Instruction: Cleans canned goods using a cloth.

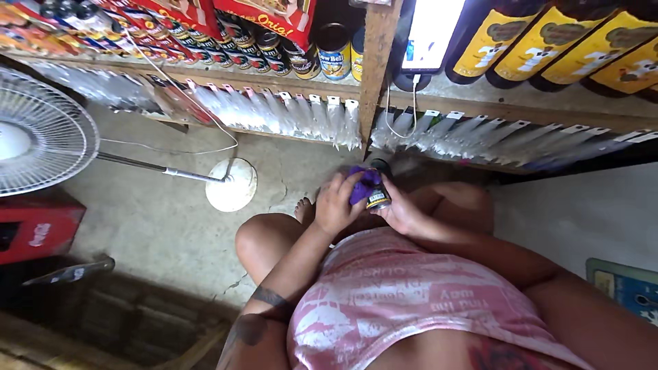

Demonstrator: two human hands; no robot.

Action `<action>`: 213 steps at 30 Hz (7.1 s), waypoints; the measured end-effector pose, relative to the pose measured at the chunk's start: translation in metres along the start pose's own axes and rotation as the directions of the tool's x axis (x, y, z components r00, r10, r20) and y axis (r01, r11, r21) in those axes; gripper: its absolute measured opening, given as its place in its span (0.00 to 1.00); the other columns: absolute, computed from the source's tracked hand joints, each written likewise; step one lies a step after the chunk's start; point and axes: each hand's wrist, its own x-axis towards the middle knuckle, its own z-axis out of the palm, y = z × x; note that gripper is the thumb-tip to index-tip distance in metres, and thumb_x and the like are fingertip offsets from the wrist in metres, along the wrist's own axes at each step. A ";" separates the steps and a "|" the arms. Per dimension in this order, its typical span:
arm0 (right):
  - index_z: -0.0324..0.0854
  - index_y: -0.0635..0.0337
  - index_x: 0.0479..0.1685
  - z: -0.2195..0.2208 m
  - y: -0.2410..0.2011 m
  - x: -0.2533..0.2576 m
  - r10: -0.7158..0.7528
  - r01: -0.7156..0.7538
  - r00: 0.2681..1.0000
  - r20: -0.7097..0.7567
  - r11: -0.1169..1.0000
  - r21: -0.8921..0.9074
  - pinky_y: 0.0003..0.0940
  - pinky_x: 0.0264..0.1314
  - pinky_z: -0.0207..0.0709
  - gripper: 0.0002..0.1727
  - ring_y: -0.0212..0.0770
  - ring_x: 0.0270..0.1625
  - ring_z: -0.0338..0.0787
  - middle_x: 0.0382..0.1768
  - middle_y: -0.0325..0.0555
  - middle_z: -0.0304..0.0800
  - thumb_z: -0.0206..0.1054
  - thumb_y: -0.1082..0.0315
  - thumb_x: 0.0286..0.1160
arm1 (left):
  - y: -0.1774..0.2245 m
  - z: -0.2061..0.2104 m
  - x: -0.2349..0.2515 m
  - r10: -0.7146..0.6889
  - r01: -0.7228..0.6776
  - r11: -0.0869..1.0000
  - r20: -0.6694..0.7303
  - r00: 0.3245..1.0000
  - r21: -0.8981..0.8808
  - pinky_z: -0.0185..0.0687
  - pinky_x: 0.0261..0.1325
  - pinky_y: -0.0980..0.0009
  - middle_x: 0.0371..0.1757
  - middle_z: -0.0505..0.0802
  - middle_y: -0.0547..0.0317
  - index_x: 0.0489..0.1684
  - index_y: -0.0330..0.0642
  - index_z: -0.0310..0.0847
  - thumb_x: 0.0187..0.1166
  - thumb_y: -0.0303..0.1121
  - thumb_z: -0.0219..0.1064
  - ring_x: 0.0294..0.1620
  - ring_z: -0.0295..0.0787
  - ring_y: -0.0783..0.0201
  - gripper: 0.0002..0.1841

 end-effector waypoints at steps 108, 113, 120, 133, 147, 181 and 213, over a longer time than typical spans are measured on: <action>0.64 0.72 0.70 -0.024 -0.026 0.012 -0.607 0.641 0.761 0.229 0.649 -0.410 0.30 0.66 0.81 0.40 0.33 0.60 0.86 0.59 0.53 0.82 0.80 0.64 0.57 | -0.004 0.010 0.010 -0.544 0.636 0.289 0.424 0.725 -0.716 0.91 0.53 0.69 0.42 0.93 0.61 0.61 0.28 0.71 0.78 0.28 0.62 0.43 0.93 0.71 0.17; 0.64 0.73 0.69 -0.026 -0.027 0.005 -0.534 0.608 0.792 0.296 0.640 -0.471 0.29 0.69 0.78 0.40 0.34 0.63 0.84 0.62 0.57 0.80 0.79 0.65 0.57 | -0.002 0.007 0.012 -0.596 0.606 0.221 0.386 0.704 -0.764 0.91 0.54 0.68 0.43 0.93 0.60 0.61 0.31 0.70 0.81 0.28 0.59 0.44 0.93 0.70 0.15; 0.65 0.71 0.73 -0.032 -0.035 0.011 -0.505 0.494 0.844 0.180 0.603 -0.626 0.39 0.71 0.77 0.40 0.45 0.66 0.84 0.65 0.63 0.80 0.79 0.63 0.60 | -0.002 0.003 0.014 -0.574 0.624 0.215 0.420 0.703 -0.751 0.91 0.52 0.68 0.41 0.93 0.60 0.59 0.30 0.72 0.80 0.30 0.63 0.42 0.92 0.70 0.15; 0.64 0.75 0.67 -0.030 -0.019 0.013 -0.659 0.754 0.655 0.370 0.533 -0.384 0.26 0.69 0.79 0.39 0.29 0.62 0.85 0.59 0.54 0.82 0.80 0.64 0.58 | -0.007 0.007 0.009 -0.526 0.603 0.304 0.398 0.752 -0.738 0.90 0.56 0.69 0.44 0.93 0.61 0.62 0.29 0.71 0.76 0.27 0.63 0.46 0.92 0.72 0.18; 0.67 0.72 0.70 -0.035 -0.031 0.017 -0.608 0.581 0.766 0.206 0.520 -0.626 0.38 0.68 0.79 0.40 0.44 0.63 0.85 0.62 0.63 0.81 0.79 0.61 0.58 | -0.005 0.004 0.012 -0.519 0.614 0.297 0.416 0.747 -0.731 0.90 0.56 0.68 0.45 0.93 0.58 0.61 0.27 0.72 0.77 0.29 0.66 0.46 0.92 0.71 0.19; 0.64 0.72 0.70 -0.027 -0.030 0.005 -0.554 0.596 0.796 0.245 0.646 -0.477 0.29 0.66 0.81 0.40 0.34 0.60 0.86 0.59 0.55 0.81 0.79 0.66 0.56 | -0.009 0.011 0.006 -0.488 0.626 0.324 0.442 0.753 -0.709 0.90 0.55 0.68 0.43 0.93 0.60 0.60 0.27 0.72 0.75 0.27 0.65 0.44 0.93 0.71 0.18; 0.67 0.71 0.74 -0.031 -0.048 0.011 -0.479 0.485 0.845 0.237 0.500 -0.718 0.43 0.75 0.73 0.41 0.52 0.71 0.80 0.69 0.68 0.77 0.80 0.64 0.59 | -0.006 0.011 0.008 -0.554 0.686 0.143 0.517 0.653 -0.714 0.91 0.54 0.66 0.44 0.92 0.56 0.65 0.29 0.68 0.80 0.31 0.61 0.44 0.93 0.68 0.20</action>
